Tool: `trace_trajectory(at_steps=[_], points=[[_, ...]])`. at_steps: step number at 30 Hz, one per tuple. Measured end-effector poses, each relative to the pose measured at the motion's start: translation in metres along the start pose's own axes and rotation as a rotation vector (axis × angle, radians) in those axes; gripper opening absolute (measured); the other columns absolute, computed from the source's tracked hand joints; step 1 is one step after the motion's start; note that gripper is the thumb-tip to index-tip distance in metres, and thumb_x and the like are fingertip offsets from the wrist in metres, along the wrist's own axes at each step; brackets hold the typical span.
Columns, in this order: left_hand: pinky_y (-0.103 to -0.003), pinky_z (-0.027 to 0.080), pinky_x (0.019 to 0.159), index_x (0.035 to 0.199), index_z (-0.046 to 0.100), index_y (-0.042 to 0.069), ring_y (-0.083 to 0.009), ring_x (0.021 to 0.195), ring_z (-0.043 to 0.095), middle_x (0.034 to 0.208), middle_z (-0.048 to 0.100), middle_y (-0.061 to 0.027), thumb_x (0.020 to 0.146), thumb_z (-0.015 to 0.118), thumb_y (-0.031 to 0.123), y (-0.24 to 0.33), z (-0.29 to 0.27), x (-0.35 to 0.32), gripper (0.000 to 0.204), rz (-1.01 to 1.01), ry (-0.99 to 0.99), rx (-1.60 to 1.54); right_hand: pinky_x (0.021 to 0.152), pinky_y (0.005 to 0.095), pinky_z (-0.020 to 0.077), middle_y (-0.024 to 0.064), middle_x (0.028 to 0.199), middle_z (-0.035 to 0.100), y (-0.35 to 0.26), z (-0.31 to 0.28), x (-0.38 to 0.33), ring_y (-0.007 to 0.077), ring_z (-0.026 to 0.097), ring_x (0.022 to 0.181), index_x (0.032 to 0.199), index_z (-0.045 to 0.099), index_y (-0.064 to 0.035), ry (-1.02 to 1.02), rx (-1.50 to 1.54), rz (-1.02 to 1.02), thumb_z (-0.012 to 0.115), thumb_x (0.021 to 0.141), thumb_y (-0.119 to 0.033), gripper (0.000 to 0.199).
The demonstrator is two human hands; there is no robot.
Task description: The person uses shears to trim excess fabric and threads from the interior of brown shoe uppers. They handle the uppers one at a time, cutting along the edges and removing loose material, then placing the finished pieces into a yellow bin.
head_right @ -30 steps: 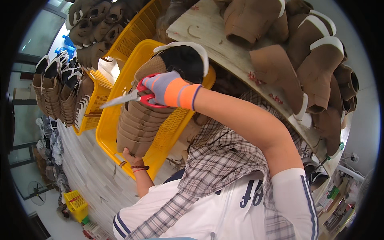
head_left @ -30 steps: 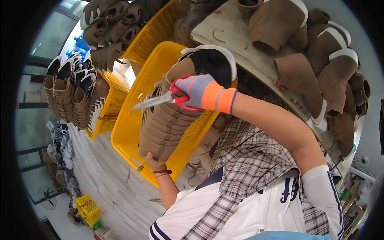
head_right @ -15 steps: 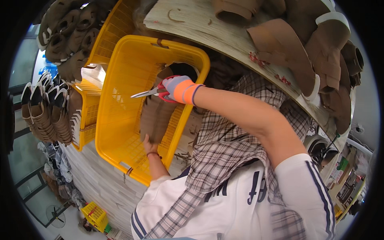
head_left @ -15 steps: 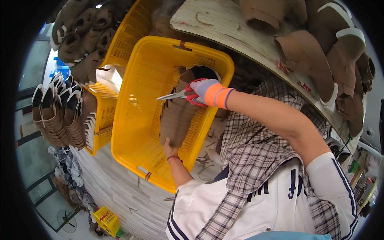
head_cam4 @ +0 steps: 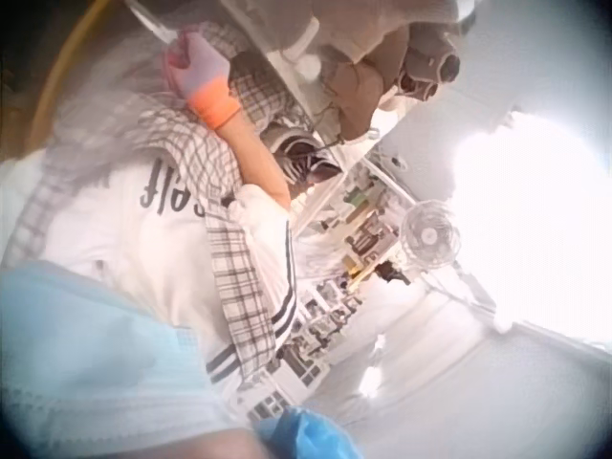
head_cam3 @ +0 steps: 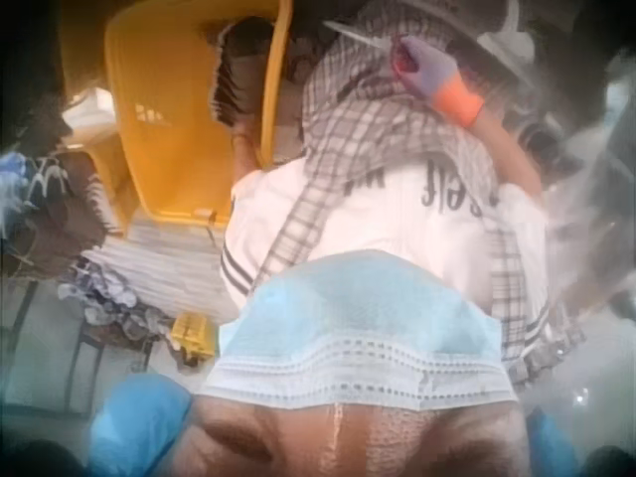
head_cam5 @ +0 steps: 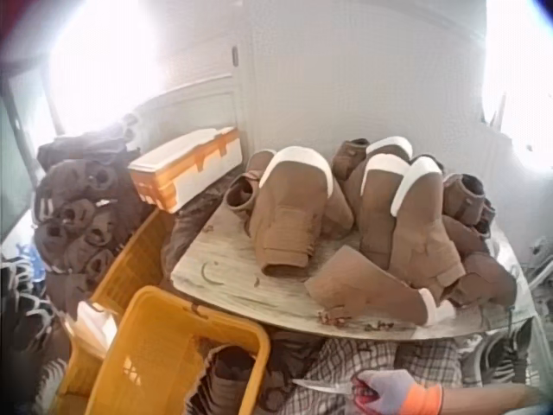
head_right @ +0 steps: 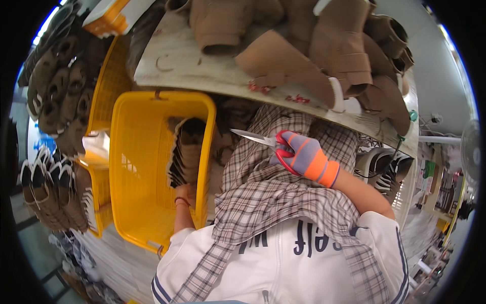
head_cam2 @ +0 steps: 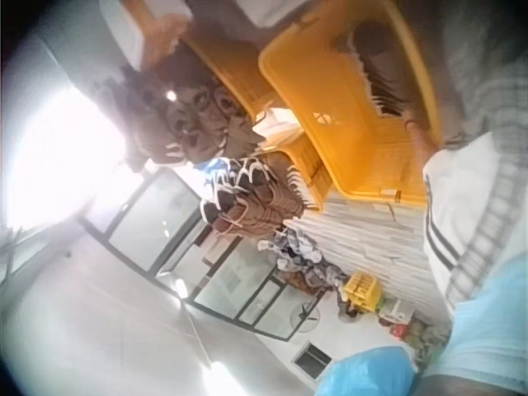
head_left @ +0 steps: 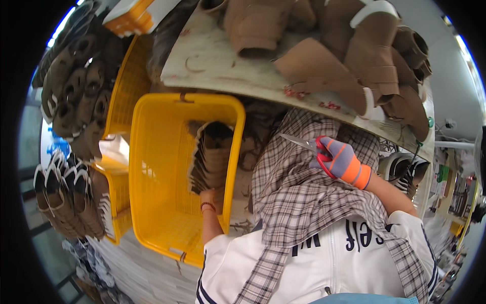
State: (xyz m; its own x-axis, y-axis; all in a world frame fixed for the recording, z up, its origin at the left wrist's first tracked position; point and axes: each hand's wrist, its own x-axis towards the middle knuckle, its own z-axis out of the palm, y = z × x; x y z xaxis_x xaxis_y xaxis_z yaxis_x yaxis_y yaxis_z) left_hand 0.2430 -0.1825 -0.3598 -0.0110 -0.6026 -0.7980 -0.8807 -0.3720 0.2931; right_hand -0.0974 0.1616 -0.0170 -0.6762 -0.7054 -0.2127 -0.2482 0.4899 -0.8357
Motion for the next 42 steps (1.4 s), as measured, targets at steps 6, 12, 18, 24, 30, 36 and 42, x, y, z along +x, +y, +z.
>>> trace_trajectory(at_steps=[6, 12, 18, 24, 30, 36, 42], points=[[-0.024, 0.044, 0.051, 0.083, 0.062, 0.001, -0.0112, 0.059, 0.057, 0.071, 0.061, -0.0046, 0.095, 0.056, 0.021, 0.231, -0.005, -0.232, 0.024, 0.803, -0.098, -0.701, 0.067, 0.0208, 0.0464, -0.0034, 0.076, 0.049, 0.044, -0.023, -0.053, 0.0042, 0.043, 0.069, 0.106, 0.054, -0.0019, 0.238, 0.077, 0.162, 0.08, 0.076, -0.009, 0.04], [-0.052, 0.046, 0.098, 0.139, 0.024, -0.003, -0.0436, 0.117, 0.05, 0.127, 0.043, -0.0313, 0.095, 0.055, 0.038, 0.355, 0.057, -0.343, 0.068, 0.569, -1.189, -0.746, 0.058, 0.0191, 0.0388, -0.0047, 0.073, 0.045, 0.046, -0.035, -0.077, 0.0045, 0.037, 0.064, 0.11, 0.056, -0.0033, 0.359, 0.108, 0.093, 0.085, 0.072, -0.017, 0.049], [-0.052, 0.038, 0.107, 0.134, 0.034, -0.005, -0.0431, 0.125, 0.042, 0.132, 0.044, -0.0279, 0.096, 0.054, 0.028, 0.352, 0.083, -0.338, 0.054, 0.553, -1.283, -0.836, 0.066, 0.0179, 0.0442, -0.004, 0.084, 0.047, 0.057, -0.063, -0.103, 0.0034, 0.044, 0.069, 0.112, 0.055, -0.0011, 0.446, 0.275, 0.083, 0.075, 0.078, -0.003, 0.04], [-0.048, 0.039, 0.106, 0.131, 0.045, -0.001, -0.0292, 0.121, 0.05, 0.133, 0.051, -0.0145, 0.092, 0.06, 0.016, 0.252, 0.063, -0.318, 0.045, 0.708, -1.22, -1.037, 0.065, 0.0235, 0.0457, -0.0016, 0.076, 0.043, 0.079, -0.081, -0.129, 0.0074, 0.044, 0.069, 0.123, 0.049, 0.0012, 0.428, 0.233, 0.083, 0.072, 0.075, -0.002, 0.054], [-0.042, 0.036, 0.107, 0.115, 0.058, 0.0, -0.0275, 0.124, 0.048, 0.13, 0.055, -0.0148, 0.09, 0.063, 0.021, 0.196, 0.076, -0.301, 0.034, 0.598, -1.221, -0.96, 0.069, 0.0355, 0.0484, 0.0144, 0.087, 0.06, 0.048, -0.098, -0.097, 0.0284, 0.058, 0.076, 0.108, 0.056, -0.0015, 0.478, -0.317, -0.017, 0.077, 0.073, -0.02, 0.045], [-0.037, 0.038, 0.102, 0.121, 0.055, 0.003, -0.0203, 0.119, 0.051, 0.125, 0.059, -0.0068, 0.091, 0.062, 0.018, 0.188, 0.096, -0.313, 0.035, 0.537, -1.247, -0.888, 0.081, 0.0403, 0.0456, 0.0114, 0.092, 0.06, 0.067, -0.088, -0.058, 0.0299, 0.058, 0.088, 0.097, 0.059, -0.0091, 0.252, -0.774, -0.16, 0.075, 0.067, -0.025, 0.037], [-0.036, 0.04, 0.096, 0.12, 0.056, 0.003, -0.0191, 0.111, 0.054, 0.122, 0.061, -0.0057, 0.092, 0.06, 0.016, 0.183, 0.102, -0.31, 0.031, 0.537, -1.237, -0.877, 0.079, 0.0368, 0.0442, 0.0059, 0.092, 0.06, 0.088, -0.073, -0.036, 0.0242, 0.057, 0.087, 0.095, 0.06, -0.0121, 0.261, -0.819, -0.194, 0.076, 0.066, -0.031, 0.038]])
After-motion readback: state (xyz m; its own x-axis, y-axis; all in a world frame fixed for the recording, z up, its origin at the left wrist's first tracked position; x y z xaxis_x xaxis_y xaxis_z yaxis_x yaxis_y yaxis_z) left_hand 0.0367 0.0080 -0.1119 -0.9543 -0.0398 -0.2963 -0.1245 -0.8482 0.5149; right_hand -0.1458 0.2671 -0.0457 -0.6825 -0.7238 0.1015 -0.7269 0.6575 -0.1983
